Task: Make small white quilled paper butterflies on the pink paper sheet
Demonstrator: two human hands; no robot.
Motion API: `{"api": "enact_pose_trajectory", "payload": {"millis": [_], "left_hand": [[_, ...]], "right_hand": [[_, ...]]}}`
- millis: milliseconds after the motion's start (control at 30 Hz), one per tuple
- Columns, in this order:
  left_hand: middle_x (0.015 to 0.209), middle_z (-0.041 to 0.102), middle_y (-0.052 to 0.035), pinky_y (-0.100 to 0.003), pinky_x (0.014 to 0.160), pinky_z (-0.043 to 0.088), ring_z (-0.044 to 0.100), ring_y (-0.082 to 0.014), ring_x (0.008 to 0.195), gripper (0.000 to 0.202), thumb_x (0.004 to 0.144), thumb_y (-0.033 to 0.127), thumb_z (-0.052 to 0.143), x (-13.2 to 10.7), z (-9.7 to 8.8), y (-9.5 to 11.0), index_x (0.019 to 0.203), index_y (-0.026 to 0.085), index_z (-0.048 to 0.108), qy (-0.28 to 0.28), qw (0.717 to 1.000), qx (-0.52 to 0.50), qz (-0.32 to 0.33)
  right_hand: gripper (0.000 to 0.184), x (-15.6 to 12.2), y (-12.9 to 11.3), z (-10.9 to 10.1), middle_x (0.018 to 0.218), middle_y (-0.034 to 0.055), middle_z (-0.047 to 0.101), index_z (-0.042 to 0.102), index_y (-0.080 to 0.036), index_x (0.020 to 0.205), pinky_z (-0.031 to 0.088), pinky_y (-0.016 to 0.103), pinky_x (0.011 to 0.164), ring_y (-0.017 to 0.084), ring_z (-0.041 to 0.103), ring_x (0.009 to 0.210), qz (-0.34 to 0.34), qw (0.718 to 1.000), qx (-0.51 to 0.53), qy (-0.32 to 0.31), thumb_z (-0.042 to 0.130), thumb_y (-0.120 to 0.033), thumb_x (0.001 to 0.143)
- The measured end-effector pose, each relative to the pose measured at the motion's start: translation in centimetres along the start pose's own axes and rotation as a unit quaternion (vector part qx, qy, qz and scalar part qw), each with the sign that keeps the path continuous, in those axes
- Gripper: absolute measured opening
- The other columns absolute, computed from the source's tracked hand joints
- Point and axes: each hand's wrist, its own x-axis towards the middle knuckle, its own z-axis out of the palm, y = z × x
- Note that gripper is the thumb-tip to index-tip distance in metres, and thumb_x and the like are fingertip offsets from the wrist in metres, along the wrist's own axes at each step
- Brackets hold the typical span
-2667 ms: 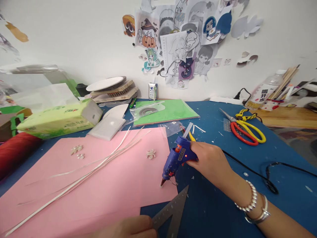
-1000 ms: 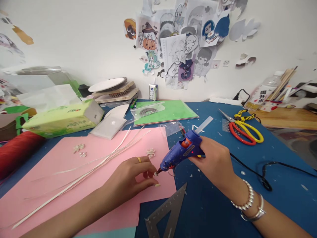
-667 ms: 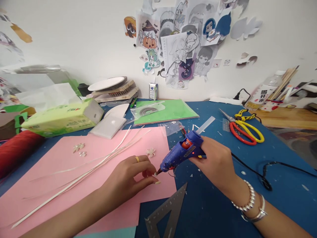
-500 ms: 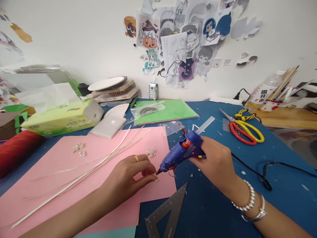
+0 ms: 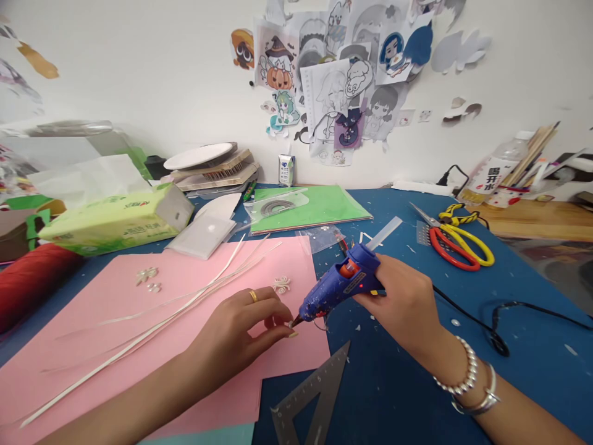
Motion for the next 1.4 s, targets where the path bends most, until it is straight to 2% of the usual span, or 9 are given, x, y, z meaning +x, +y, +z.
{"api": "enact_pose_trajectory", "payload": {"millis": [200,667,800,967,1400], "left_hand": [[0.066,0.058,0.0002,-0.023,0.053,0.037,0.051,-0.0118,0.058,0.008,0.077,0.022,0.055,0.01,-0.04,0.17,0.073,0.017,0.06,-0.005,1.0,0.004,-0.004],[0.066,0.059,-0.0006,-0.023,0.053,0.039,0.052,-0.012,0.058,0.011,0.078,0.024,0.054,-0.05,-0.07,-0.03,0.073,0.018,0.061,0.007,1.0,0.008,0.007],[0.065,0.059,-0.001,-0.023,0.052,0.039,0.052,-0.012,0.058,0.011,0.078,0.024,0.053,-0.02,-0.06,0.01,0.073,0.017,0.061,0.011,1.0,0.008,0.009],[0.066,0.059,-0.0009,-0.023,0.053,0.04,0.052,-0.0118,0.058,0.011,0.078,0.024,0.053,-0.1,0.01,0.01,0.073,0.017,0.061,0.006,1.0,0.006,0.004],[0.066,0.059,-0.0007,-0.023,0.052,0.04,0.053,-0.0117,0.058,0.01,0.077,0.024,0.054,0.08,-0.07,0.0,0.073,0.017,0.06,0.014,1.0,-0.001,-0.003]], "right_hand": [[0.019,-0.1,0.02,0.0,0.047,0.0009,0.045,0.05,-0.018,0.067,0.029,0.026,0.039,0.016,0.045,0.041,0.007,1.0,0.005,-0.012,0.044,-0.032,0.08],[0.02,0.03,0.1,-0.05,0.045,-0.0007,0.043,0.048,-0.019,0.066,0.026,0.025,0.038,0.013,0.04,0.037,-0.004,1.0,-0.013,0.008,0.044,-0.032,0.079],[0.022,-0.06,0.21,0.07,0.044,-0.001,0.043,0.048,-0.019,0.064,0.024,0.025,0.039,0.014,0.043,0.039,-0.007,1.0,-0.011,0.024,0.046,-0.035,0.079],[0.023,-0.08,0.11,0.01,0.045,-0.0003,0.042,0.047,-0.019,0.061,0.023,0.026,0.04,0.015,0.045,0.042,0.01,1.0,-0.006,0.016,0.047,-0.034,0.079],[0.03,0.02,0.0,0.0,0.044,-0.0013,0.039,0.04,-0.021,0.059,0.023,0.026,0.039,0.015,0.043,0.04,0.011,1.0,-0.013,0.021,0.043,-0.043,0.08]]}}
